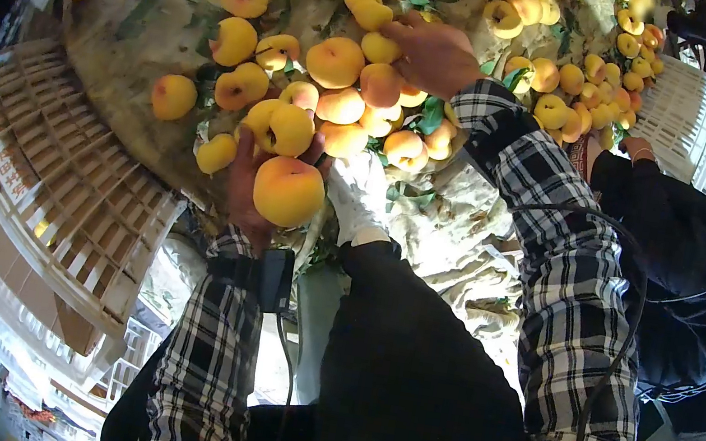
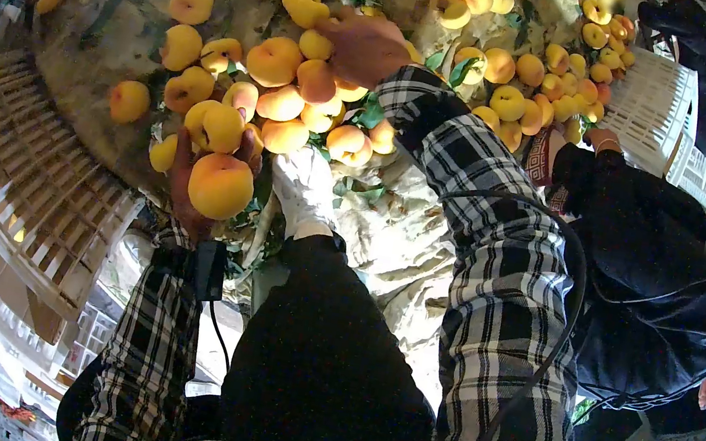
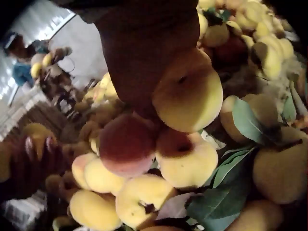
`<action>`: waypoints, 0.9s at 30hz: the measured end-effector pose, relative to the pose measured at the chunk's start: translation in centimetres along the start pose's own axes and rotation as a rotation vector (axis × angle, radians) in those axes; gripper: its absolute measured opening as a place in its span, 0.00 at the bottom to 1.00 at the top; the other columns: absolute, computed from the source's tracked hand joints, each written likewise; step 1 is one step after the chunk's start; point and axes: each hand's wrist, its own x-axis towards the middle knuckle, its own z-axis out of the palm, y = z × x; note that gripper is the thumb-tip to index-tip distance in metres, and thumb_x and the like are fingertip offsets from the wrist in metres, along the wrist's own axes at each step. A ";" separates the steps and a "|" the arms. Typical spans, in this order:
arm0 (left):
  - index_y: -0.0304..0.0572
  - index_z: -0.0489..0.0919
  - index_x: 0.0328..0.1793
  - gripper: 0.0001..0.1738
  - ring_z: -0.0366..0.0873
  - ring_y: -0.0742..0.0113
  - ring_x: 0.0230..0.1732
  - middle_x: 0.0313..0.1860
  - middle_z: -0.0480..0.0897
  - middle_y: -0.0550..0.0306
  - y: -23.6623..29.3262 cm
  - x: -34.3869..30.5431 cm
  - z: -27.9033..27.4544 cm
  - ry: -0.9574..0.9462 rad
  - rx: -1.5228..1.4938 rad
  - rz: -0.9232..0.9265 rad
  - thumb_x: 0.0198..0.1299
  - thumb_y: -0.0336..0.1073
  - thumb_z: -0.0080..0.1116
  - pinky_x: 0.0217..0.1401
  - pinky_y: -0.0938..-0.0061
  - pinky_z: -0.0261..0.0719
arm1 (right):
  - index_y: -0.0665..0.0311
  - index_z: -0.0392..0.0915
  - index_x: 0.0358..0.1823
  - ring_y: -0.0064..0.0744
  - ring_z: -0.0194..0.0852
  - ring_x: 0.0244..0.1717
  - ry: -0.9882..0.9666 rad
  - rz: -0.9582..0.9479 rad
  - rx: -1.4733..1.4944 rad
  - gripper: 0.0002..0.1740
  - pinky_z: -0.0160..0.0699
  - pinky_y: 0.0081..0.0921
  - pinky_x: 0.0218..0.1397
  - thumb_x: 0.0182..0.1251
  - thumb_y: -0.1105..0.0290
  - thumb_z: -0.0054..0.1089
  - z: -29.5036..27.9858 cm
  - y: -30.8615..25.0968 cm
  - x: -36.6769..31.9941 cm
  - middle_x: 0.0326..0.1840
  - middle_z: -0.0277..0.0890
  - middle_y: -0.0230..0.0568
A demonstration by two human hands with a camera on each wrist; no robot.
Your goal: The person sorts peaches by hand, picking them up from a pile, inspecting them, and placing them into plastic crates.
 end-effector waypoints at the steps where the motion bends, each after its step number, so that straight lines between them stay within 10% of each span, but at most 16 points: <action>1: 0.46 0.66 0.67 0.37 0.72 0.49 0.62 0.60 0.75 0.51 -0.1 0.0 0.5 -0.002 -0.006 0.007 0.63 0.64 0.47 0.66 0.45 0.66 | 0.49 0.74 0.58 0.50 0.78 0.46 0.032 0.038 0.042 0.28 0.77 0.41 0.48 0.52 0.59 0.64 0.1 0.4 -0.2 0.51 0.76 0.44; 11: 0.48 0.66 0.65 0.35 0.70 0.51 0.63 0.62 0.72 0.54 -1.2 -1.2 4.4 -0.066 0.001 0.061 0.62 0.65 0.48 0.68 0.37 0.62 | 0.62 0.76 0.47 0.21 0.78 0.39 -0.099 0.559 1.705 0.22 0.80 0.22 0.40 0.61 0.54 0.65 -0.7 0.8 -8.0 0.39 0.78 0.29; 27: 0.47 0.66 0.66 0.34 0.76 0.51 0.50 0.55 0.75 0.49 -3.9 -15.9 11.7 -0.381 0.489 0.368 0.67 0.64 0.39 0.50 0.54 0.78 | 0.66 0.74 0.54 0.30 0.80 0.43 0.280 0.175 1.852 0.23 0.81 0.28 0.46 0.64 0.59 0.62 -13.9 -12.4 -16.4 0.45 0.79 0.39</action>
